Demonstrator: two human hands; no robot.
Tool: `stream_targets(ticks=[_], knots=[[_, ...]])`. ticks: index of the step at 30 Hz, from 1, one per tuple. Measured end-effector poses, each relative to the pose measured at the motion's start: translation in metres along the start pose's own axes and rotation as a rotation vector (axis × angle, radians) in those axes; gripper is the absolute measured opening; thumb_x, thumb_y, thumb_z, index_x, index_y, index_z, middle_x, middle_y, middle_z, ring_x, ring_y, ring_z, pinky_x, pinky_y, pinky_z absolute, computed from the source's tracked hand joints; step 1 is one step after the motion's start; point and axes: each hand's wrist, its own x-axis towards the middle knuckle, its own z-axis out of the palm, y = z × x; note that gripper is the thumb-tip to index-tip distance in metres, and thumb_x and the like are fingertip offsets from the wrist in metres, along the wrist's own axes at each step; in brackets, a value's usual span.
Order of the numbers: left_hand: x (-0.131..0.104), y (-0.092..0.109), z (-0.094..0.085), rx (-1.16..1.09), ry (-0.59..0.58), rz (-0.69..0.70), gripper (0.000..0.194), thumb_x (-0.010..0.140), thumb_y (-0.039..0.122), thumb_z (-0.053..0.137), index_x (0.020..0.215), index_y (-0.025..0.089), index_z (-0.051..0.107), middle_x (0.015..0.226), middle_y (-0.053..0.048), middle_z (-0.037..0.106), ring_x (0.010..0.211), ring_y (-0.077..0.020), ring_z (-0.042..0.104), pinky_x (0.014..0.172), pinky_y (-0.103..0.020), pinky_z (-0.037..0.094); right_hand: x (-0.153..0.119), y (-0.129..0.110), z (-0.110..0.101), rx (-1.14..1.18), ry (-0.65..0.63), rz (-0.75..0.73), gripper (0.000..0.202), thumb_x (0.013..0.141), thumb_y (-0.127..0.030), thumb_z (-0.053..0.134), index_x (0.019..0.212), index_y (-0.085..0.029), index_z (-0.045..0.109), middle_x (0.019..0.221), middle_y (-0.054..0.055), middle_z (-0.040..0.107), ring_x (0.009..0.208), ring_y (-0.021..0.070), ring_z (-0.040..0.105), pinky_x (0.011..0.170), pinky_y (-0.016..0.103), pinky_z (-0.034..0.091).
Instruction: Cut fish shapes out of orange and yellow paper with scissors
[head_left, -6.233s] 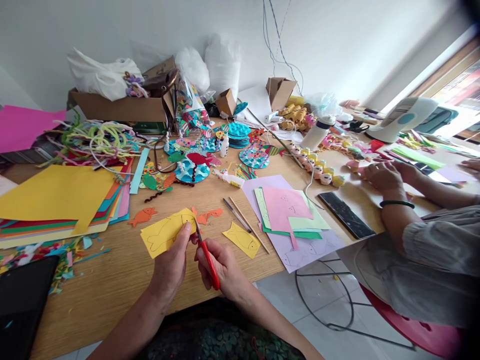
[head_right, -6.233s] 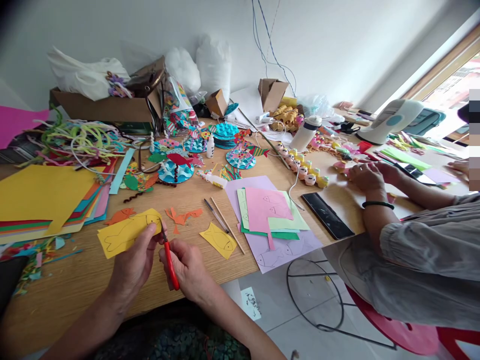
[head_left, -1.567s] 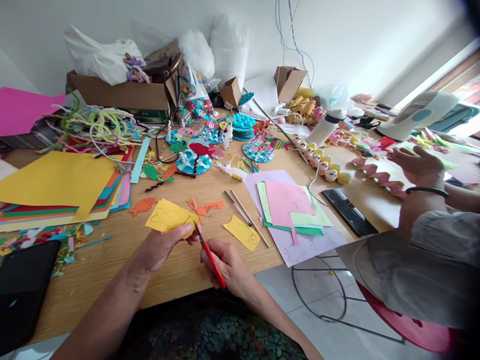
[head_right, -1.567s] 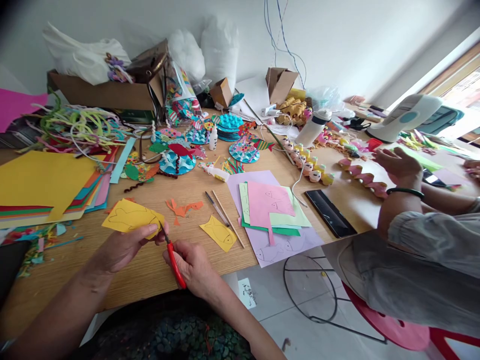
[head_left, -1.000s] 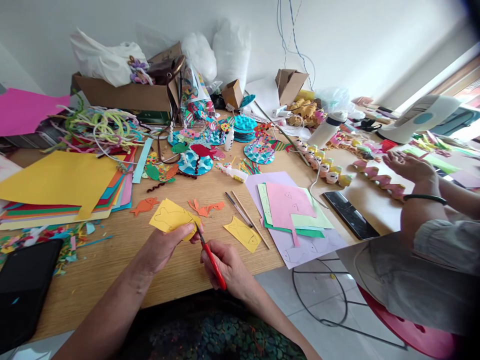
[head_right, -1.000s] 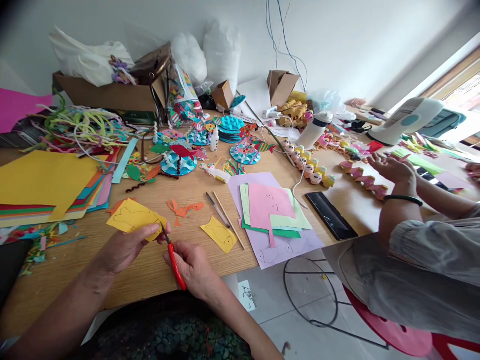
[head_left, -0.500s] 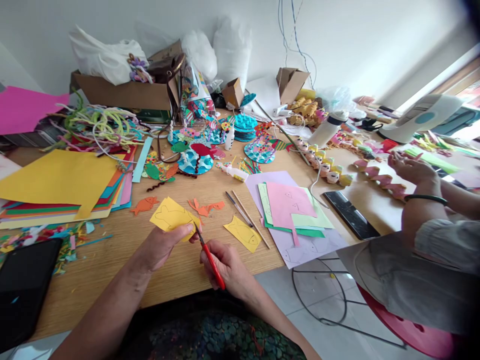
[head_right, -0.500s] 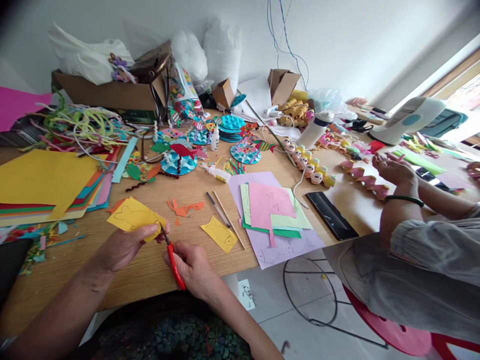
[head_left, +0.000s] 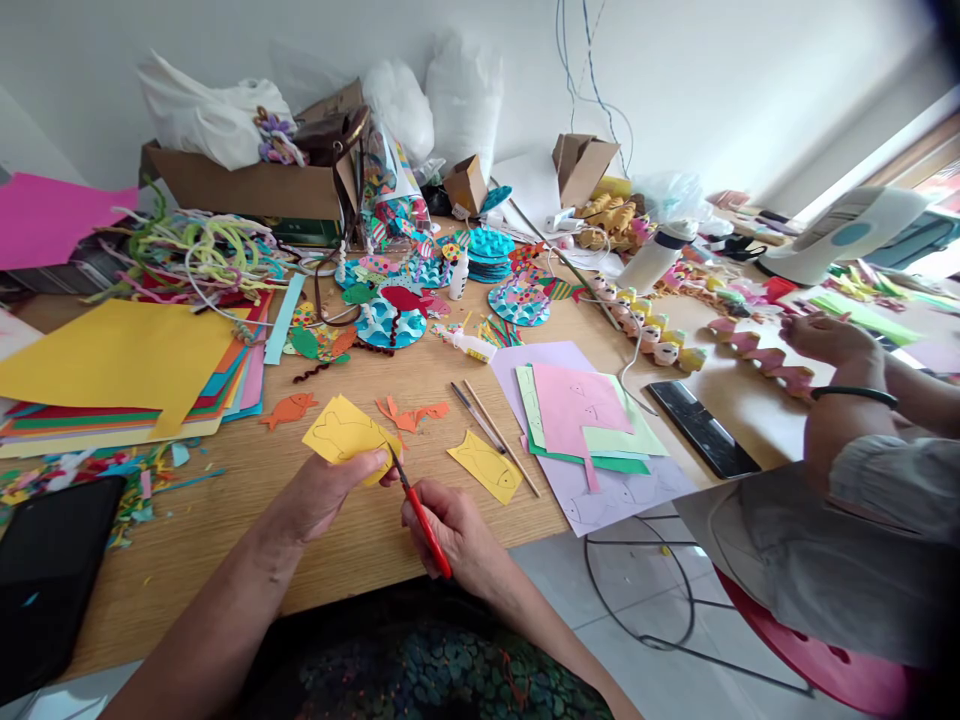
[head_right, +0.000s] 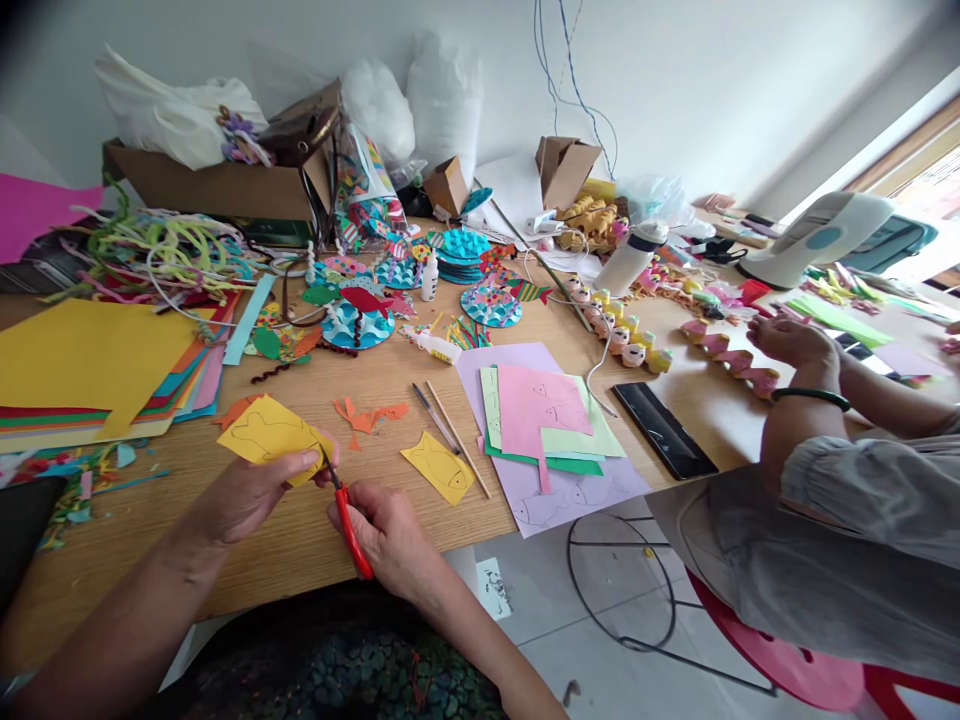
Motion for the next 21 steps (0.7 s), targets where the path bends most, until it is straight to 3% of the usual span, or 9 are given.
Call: stream_targets(ticks=[4, 10, 21], knots=[[0.0004, -0.0009, -0.0010, 0.009, -0.009, 0.001, 0.011, 0.064, 0.028, 0.064, 0.061, 0.017, 0.065, 0.064, -0.002, 0.065, 0.061, -0.0161, 0.057, 0.061, -0.028, 0.046, -0.0002, -0.0004, 0.0001, 0.011, 0.000, 0.008, 0.050, 0.082, -0.065, 0.044, 0.063, -0.019, 0.042, 0.054, -0.004, 0.036, 0.053, 0.0094, 0.033, 0.047, 0.022, 0.026], [-0.0007, 0.0023, 0.0030, -0.036, 0.067, -0.008, 0.014, 0.061, 0.029, 0.066, 0.067, 0.016, 0.065, 0.066, -0.001, 0.065, 0.060, -0.0162, 0.056, 0.059, -0.029, 0.047, 0.0002, -0.0010, 0.0014, 0.024, 0.015, 0.027, 0.049, 0.082, -0.064, 0.046, 0.062, -0.019, 0.041, 0.055, -0.003, 0.037, 0.053, 0.0098, 0.034, 0.047, 0.022, 0.026], [-0.0007, 0.0020, 0.0046, -0.007, 0.062, -0.001, 0.014, 0.059, 0.028, 0.067, 0.067, 0.017, 0.062, 0.067, -0.001, 0.064, 0.062, -0.0165, 0.056, 0.061, -0.029, 0.047, 0.0003, -0.0006, 0.0006, 0.016, 0.011, 0.018, 0.044, 0.084, -0.057, 0.048, 0.063, -0.019, 0.042, 0.054, -0.004, 0.037, 0.053, 0.0098, 0.033, 0.047, 0.021, 0.027]])
